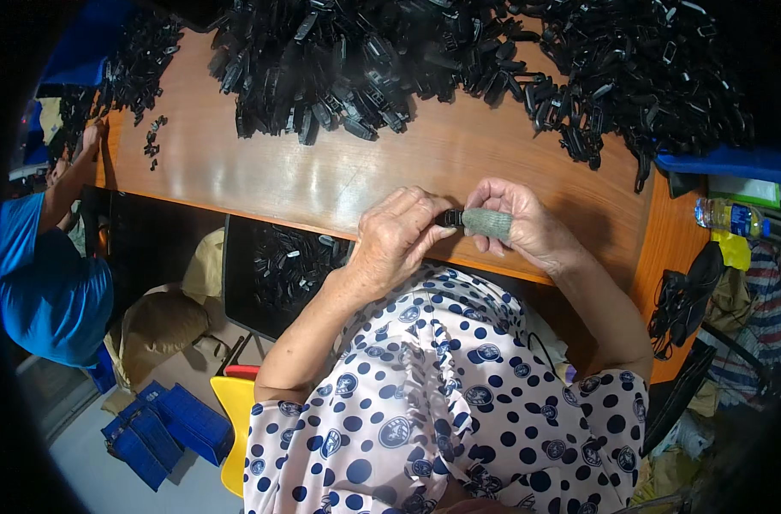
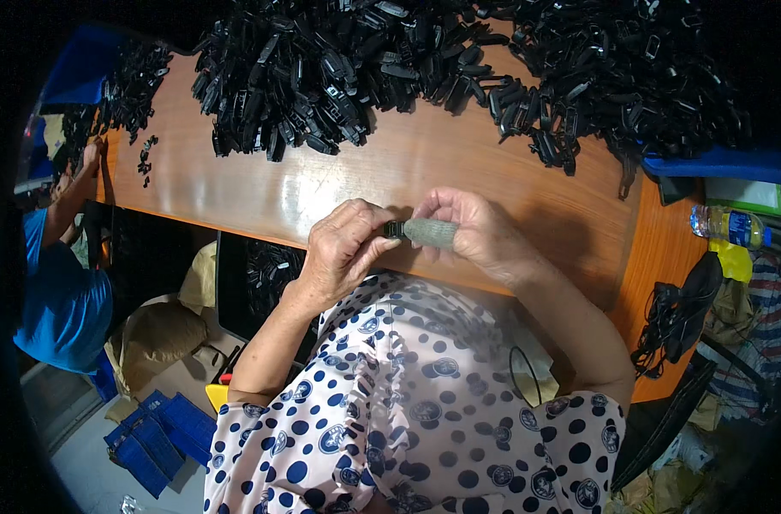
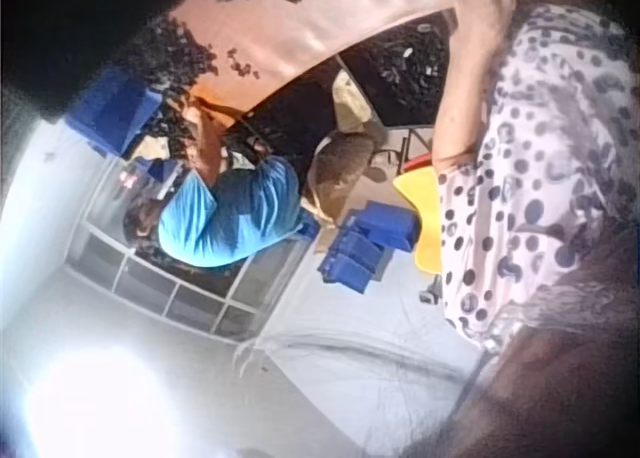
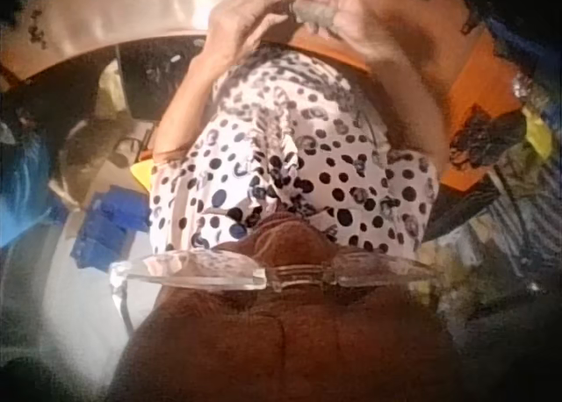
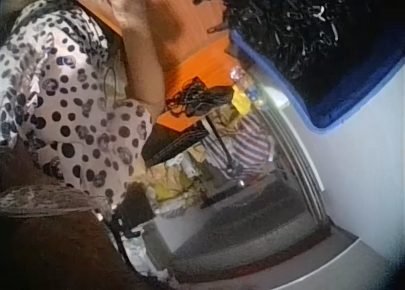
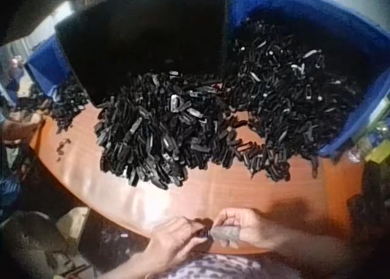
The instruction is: The person repeatedly picks up plastic components from the table and container, fits the parts together by hand, and places the assembled pieces into a container.
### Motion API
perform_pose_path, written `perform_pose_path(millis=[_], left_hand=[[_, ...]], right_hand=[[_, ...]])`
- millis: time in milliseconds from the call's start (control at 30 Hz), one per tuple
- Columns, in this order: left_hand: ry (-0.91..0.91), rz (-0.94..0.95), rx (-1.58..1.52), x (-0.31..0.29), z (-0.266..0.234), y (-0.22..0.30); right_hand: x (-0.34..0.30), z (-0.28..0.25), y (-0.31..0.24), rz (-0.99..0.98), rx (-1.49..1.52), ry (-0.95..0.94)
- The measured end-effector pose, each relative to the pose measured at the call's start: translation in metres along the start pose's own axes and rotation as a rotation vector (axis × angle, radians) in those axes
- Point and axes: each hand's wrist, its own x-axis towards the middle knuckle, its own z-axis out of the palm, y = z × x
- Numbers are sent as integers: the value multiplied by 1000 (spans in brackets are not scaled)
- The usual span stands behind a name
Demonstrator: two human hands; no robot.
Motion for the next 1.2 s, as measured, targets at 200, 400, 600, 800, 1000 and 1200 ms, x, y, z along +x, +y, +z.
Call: perform_pose_path(millis=[200,400,600,800,1000,1200], left_hand=[[-20,-170,-160,-7,7,3],[179,-371,-701,0,14,1],[83,-661,-1337,-10,14,17],[165,-751,-1223,-43,17,23],[1,-600,309,-108,-62,-2],[144,-218,564,-61,-71,-38]], right_hand=[[6,2,6,104,214,-73],[9,21,0,-187,225,-147],[12,43,11,-328,474,-192],[3,45,22,-142,170,-162],[30,-22,-5,-451,-1390,436],[74,-65,-46,-664,-1700,532]])
